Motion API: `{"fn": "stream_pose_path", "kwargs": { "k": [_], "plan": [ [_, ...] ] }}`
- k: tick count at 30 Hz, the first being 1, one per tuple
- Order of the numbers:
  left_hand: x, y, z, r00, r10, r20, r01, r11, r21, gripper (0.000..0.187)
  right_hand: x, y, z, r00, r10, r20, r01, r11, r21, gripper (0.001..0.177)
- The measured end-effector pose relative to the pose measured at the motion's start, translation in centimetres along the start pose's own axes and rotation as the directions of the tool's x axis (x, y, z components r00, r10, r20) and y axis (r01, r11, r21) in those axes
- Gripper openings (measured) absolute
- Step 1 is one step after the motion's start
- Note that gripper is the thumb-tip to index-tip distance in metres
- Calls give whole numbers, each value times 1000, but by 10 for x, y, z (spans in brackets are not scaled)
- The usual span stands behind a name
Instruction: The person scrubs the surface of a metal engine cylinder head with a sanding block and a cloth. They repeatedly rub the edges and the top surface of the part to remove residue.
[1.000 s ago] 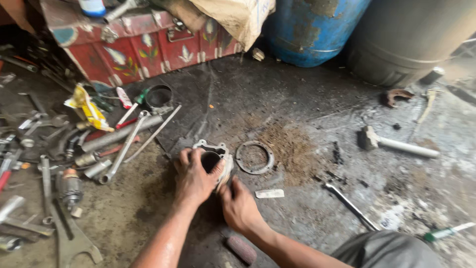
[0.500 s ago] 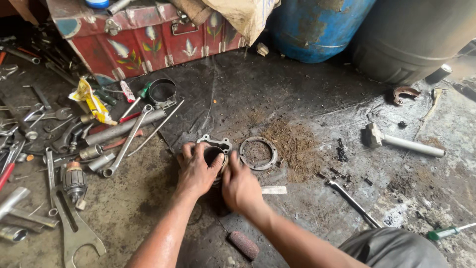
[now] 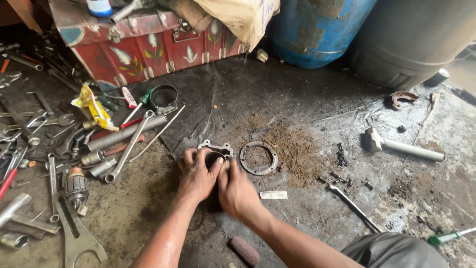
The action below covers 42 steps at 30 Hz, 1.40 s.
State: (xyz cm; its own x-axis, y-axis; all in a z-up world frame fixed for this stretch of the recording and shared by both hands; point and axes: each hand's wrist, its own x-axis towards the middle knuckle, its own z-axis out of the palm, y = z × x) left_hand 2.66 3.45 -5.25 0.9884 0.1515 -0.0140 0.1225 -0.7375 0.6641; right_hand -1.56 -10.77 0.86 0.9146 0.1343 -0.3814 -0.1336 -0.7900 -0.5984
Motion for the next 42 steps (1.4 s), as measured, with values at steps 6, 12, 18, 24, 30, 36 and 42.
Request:
{"fn": "stream_pose_path", "kwargs": {
  "k": [6,12,18,24,30,36,42],
  "plan": [
    [-10,32,-27,993,64,-101,-59,997,47,65,11,86,-51,744,-651,150,606,563,-562,32],
    [-51,106,-27,947,277,-160,-317,749,-581,60,-30,47,-88,905,-413,-105,180,146,973,77],
    [-40,90,-32,993,-86,-76,16,759,-650,55,-40,32,-71,743,-666,69,135,249,959,92],
    [-18,70,-94,985,-62,-161,-84,643,-761,59,22,91,-95,989,-118,90,109,990,93,34],
    [-10,58,-122,992,123,13,-16,233,-972,65,52,141,-40,982,101,159,-1,848,-531,32],
    [-17,67,-103,953,122,278,204,420,-884,70,39,111,-58,967,79,241,27,912,-410,35],
    [-50,108,-41,948,252,194,-108,829,-549,38,-19,39,-78,983,-172,60,106,807,581,57]
  ]
}}
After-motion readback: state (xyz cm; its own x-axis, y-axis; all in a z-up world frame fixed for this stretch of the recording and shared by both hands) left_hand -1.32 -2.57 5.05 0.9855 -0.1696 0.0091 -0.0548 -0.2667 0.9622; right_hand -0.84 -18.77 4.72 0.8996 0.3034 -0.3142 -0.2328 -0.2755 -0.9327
